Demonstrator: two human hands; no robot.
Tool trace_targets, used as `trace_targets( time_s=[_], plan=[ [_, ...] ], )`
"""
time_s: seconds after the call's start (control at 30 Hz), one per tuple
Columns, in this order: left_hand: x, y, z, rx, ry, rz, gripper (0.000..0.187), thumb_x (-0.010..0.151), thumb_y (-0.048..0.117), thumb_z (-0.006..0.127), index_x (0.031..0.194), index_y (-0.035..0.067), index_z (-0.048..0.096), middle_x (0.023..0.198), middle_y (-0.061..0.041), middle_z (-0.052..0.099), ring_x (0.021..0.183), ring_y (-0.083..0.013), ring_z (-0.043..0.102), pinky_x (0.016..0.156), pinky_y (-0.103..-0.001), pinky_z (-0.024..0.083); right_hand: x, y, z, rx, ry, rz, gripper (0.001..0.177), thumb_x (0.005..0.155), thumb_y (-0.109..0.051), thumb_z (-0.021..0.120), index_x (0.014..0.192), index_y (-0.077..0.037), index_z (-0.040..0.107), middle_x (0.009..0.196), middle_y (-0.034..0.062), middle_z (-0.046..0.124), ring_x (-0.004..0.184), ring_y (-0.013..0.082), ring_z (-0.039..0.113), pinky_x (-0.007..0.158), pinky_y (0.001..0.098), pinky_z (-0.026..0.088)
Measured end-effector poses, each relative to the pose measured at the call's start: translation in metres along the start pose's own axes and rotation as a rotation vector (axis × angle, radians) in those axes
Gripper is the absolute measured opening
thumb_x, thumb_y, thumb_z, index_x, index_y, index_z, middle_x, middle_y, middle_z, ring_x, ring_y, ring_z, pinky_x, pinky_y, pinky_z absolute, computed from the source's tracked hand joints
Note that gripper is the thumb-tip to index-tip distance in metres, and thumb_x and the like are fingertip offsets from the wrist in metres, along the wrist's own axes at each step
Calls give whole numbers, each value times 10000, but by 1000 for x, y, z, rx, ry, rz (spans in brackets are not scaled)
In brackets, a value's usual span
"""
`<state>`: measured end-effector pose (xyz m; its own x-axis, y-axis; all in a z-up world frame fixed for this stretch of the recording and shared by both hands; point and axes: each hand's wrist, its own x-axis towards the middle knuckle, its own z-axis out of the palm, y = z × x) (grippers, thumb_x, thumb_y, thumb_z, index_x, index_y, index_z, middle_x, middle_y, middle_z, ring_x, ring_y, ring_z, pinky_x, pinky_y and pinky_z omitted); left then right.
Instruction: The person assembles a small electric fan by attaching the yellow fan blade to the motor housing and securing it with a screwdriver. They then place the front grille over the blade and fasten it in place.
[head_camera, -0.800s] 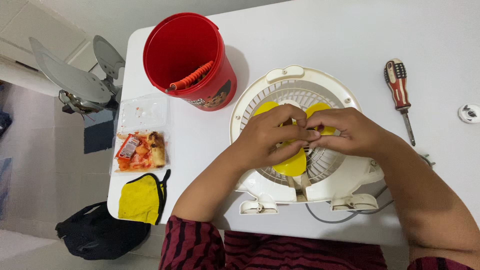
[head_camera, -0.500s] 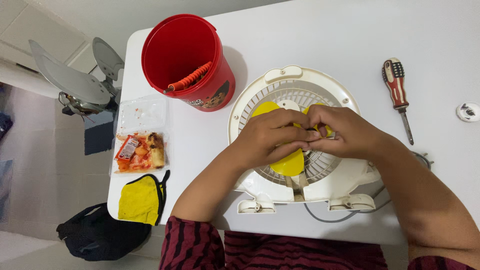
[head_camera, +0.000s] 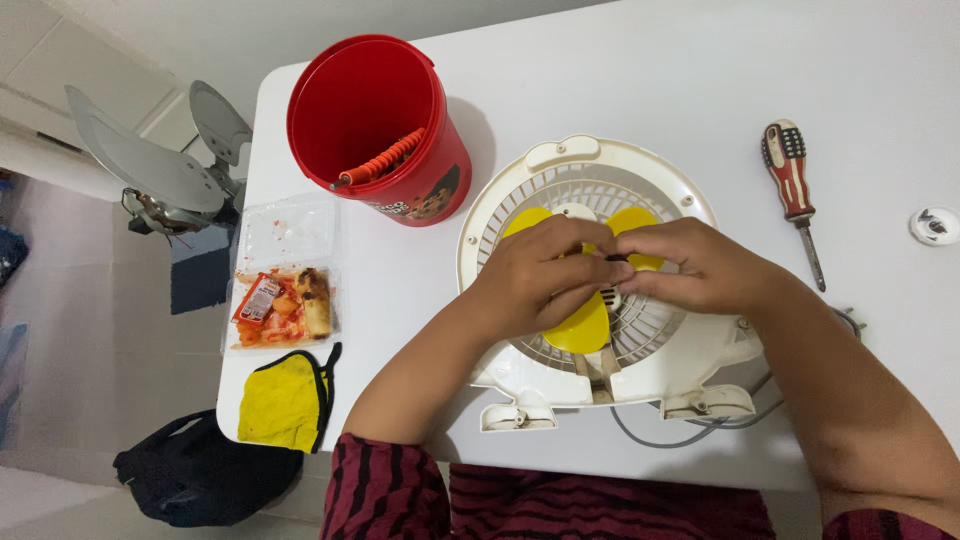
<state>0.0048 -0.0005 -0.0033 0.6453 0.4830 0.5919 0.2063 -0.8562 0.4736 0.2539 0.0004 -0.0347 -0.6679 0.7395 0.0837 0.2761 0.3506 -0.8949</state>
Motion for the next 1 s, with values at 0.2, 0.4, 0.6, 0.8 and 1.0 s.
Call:
trace_targets(
  time_s=[0.2, 0.4, 0.6, 0.8, 1.0],
  plan=[
    [-1, -1, 1, -31, -21, -25, 226, 921, 68, 768, 1119, 172, 734, 1203, -10, 633, 1022, -196, 689, 835, -327, 568, 1, 5, 5, -51, 149, 34, 305, 769, -172, 828, 1024, -80, 689, 955, 43, 774, 895, 155, 751, 790, 299, 580],
    [2, 1, -2, -146, -86, -87, 271, 934, 101, 770, 1187, 171, 703, 1209, -5, 639, 1075, -200, 700, 888, -321, 582, 2, -1, 6, -115, 211, -66, 332, 759, -231, 859, 918, -80, 609, 898, 31, 707, 812, 163, 697, 729, 315, 549],
    [11, 18, -27, -130, -153, -164, 355, 921, 193, 767, 1266, 175, 687, 1184, -52, 651, 1041, -209, 700, 895, -334, 582, -1, -22, 9, -381, 151, 64, 401, 742, -336, 843, 1024, -121, 657, 896, 31, 732, 823, 195, 725, 714, 339, 571],
    [0, 45, -75, -62, -207, -233, 470, 922, 252, 759, 1347, 103, 625, 1266, -103, 659, 1169, -305, 666, 970, -393, 550, -3, -51, 8, -627, 152, -212, 333, 872, -294, 727, 1179, -176, 675, 1023, 35, 735, 911, 251, 703, 794, 397, 562],
    [-36, 78, -38, 9, -352, -254, 520, 849, 363, 787, 1260, 82, 636, 1212, -94, 665, 1100, -299, 643, 910, -439, 497, 4, -92, 10, -1036, -134, 1, 497, 823, -148, 629, 1315, -218, 625, 1250, 1, 675, 961, 232, 666, 830, 384, 537]
  ],
)
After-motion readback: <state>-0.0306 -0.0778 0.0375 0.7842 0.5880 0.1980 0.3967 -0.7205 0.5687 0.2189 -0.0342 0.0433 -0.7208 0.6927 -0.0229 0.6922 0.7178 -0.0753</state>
